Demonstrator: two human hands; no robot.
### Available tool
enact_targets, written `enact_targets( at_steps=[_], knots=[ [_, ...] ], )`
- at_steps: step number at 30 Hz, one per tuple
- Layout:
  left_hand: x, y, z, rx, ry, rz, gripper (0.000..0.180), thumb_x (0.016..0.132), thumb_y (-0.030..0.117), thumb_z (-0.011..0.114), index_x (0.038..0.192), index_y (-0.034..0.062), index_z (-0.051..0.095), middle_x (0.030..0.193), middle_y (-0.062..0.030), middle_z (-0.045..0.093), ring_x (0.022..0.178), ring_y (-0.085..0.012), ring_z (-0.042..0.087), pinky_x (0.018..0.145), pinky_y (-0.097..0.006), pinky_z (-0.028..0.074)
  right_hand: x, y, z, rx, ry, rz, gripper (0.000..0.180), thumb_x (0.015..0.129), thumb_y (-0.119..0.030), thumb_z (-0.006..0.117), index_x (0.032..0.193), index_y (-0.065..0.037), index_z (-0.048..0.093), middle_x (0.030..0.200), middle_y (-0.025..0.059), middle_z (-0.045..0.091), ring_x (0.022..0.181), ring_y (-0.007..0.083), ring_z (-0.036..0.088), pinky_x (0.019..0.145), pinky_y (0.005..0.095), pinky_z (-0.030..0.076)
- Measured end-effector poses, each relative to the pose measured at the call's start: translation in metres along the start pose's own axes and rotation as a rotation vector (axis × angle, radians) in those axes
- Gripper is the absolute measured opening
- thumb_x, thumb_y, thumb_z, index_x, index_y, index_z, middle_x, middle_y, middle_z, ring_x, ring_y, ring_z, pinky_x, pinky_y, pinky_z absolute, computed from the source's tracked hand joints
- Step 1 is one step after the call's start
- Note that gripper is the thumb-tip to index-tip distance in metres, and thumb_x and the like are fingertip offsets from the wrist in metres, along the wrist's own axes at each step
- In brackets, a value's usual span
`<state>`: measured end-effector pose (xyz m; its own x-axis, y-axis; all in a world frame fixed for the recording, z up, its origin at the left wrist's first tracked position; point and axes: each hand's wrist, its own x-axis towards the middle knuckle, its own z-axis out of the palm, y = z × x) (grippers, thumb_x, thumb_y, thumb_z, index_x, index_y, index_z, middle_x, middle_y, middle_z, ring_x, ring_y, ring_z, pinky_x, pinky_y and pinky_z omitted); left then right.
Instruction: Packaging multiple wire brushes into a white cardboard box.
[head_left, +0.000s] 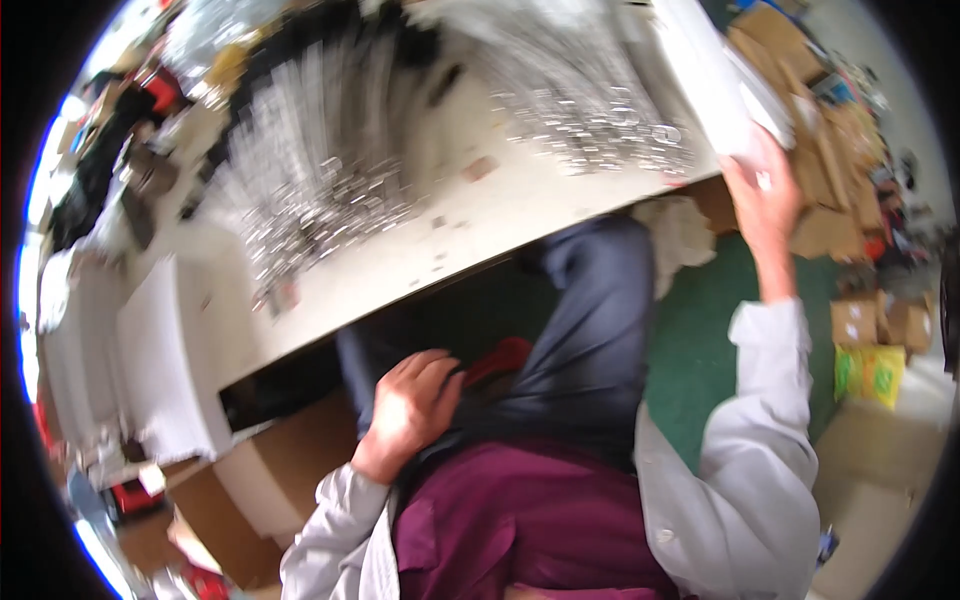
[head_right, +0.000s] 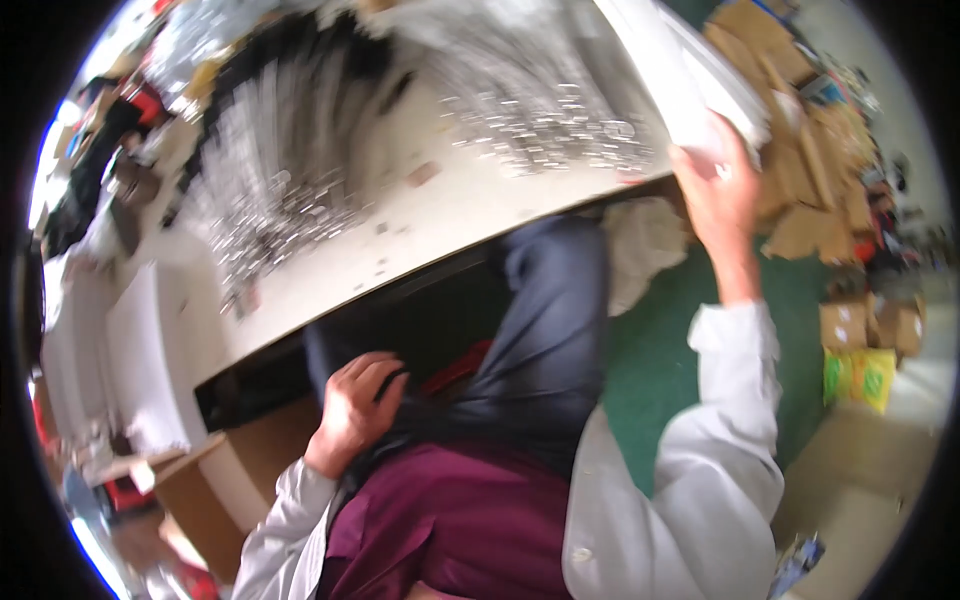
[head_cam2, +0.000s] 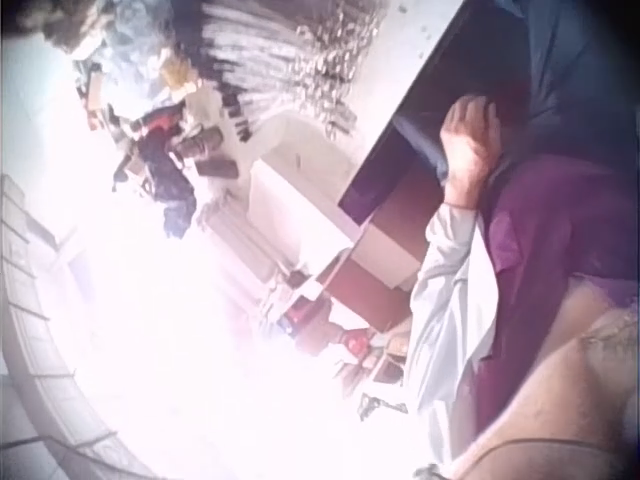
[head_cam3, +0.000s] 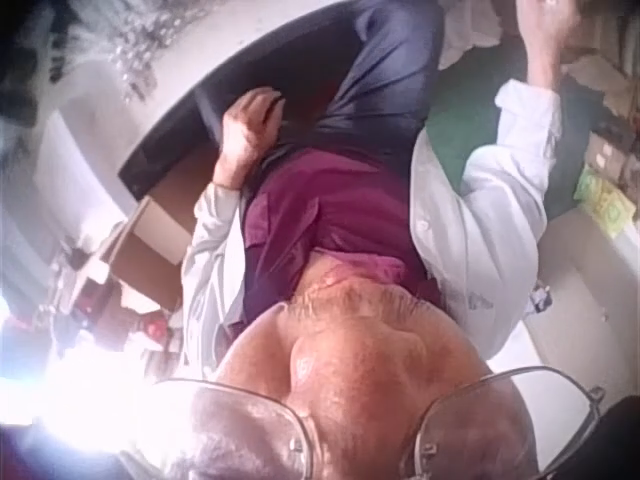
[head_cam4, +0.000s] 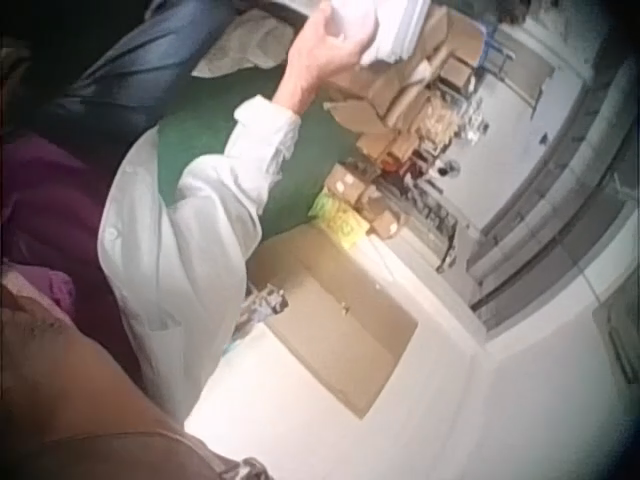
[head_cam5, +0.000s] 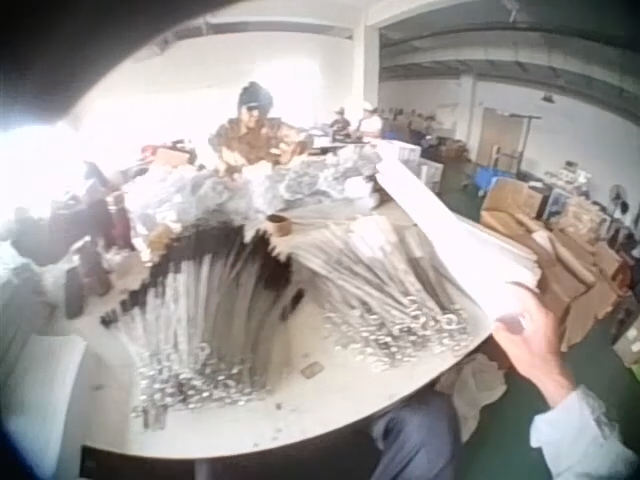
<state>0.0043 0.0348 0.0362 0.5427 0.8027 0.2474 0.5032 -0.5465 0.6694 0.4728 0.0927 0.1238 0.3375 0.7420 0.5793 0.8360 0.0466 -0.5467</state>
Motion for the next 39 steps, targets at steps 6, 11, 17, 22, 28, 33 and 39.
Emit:
enact_targets(
  at_steps=[6, 11, 17, 22, 28, 33, 39],
  knots=[
    [0.029, 0.037, -0.034, 0.034, 0.240, 0.307, 0.027, 0.071, 0.006, 0.086, 0.090, -0.0017, 0.068, 0.109, -0.0230, 0.068, 0.092, -0.0392, 0.070, 0.083, -0.047, 0.060, -0.050, -0.126, 0.026, 0.077, -0.438, -0.406, 0.060, 0.076, 0.000, 0.078, 0.134, -0.001, 0.064, 0.140, 0.0182, 0.062, 0.130, 0.0356, 0.060, 0.110, 0.0447, 0.047],
    [0.040, 0.055, -0.048, 0.247, 0.246, 0.394, 0.050, 0.078, 0.017, 0.080, 0.121, -0.0032, 0.063, 0.131, -0.0274, 0.059, 0.121, -0.0410, 0.058, 0.107, -0.055, 0.047, -0.080, -0.157, 0.051, 0.165, -0.719, -0.540, 0.063, 0.070, 0.001, 0.078, 0.131, -0.002, 0.063, 0.139, 0.0186, 0.060, 0.126, 0.0404, 0.059, 0.107, 0.0484, 0.049],
    [0.042, 0.025, -0.042, 0.556, 0.143, 0.175, 0.058, 0.087, 0.024, 0.066, 0.134, -0.0073, 0.055, 0.132, -0.0273, 0.058, 0.128, -0.0408, 0.055, 0.116, -0.053, 0.036, -0.099, -0.181, 0.072, 0.169, -0.783, -0.700, 0.063, 0.067, 0.002, 0.080, 0.128, 0.000, 0.063, 0.138, 0.0194, 0.059, 0.125, 0.0416, 0.059, 0.105, 0.0494, 0.050],
    [0.043, 0.013, -0.040, 0.485, 0.045, 0.195, 0.051, 0.086, 0.020, 0.064, 0.125, -0.0121, 0.058, 0.099, -0.0158, 0.062, 0.094, -0.0276, 0.061, 0.090, -0.038, 0.047, -0.107, -0.187, 0.090, 0.186, -0.836, -0.740, 0.065, 0.067, 0.005, 0.080, 0.128, 0.002, 0.062, 0.137, 0.0191, 0.060, 0.124, 0.0411, 0.059, 0.106, 0.0496, 0.049],
    [0.038, -0.002, -0.038, 0.493, 0.056, 0.157, 0.050, 0.082, 0.022, 0.070, 0.121, -0.0086, 0.061, 0.104, -0.0168, 0.061, 0.096, -0.0291, 0.061, 0.086, -0.040, 0.049, -0.112, -0.188, 0.112, 0.171, -0.832, -0.723, 0.070, 0.068, 0.004, 0.079, 0.135, 0.001, 0.058, 0.139, 0.0174, 0.059, 0.123, 0.0403, 0.059, 0.105, 0.0498, 0.049],
    [0.013, 0.005, -0.076, 0.320, 0.358, 0.161, 0.070, 0.072, 0.030, 0.087, 0.130, 0.0000, 0.062, 0.136, -0.0252, 0.054, 0.121, -0.0405, 0.057, 0.103, -0.050, 0.048, -0.108, -0.183, 0.119, 0.199, -0.797, -0.695, 0.071, 0.072, 0.003, 0.077, 0.139, -0.002, 0.057, 0.141, 0.0171, 0.058, 0.126, 0.0389, 0.058, 0.108, 0.0482, 0.048],
    [-0.079, -0.039, -0.146, 0.849, 1.054, -0.339, 0.067, 0.084, 0.028, 0.083, 0.137, -0.0045, 0.056, 0.144, -0.0313, 0.052, 0.134, -0.0510, 0.049, 0.112, -0.054, 0.041, -0.106, -0.173, 0.131, 0.220, -0.717, -0.559, 0.064, 0.076, 0.001, 0.076, 0.138, -0.003, 0.060, 0.143, 0.0164, 0.058, 0.129, 0.0380, 0.059, 0.108, 0.0468, 0.049]
  ],
)
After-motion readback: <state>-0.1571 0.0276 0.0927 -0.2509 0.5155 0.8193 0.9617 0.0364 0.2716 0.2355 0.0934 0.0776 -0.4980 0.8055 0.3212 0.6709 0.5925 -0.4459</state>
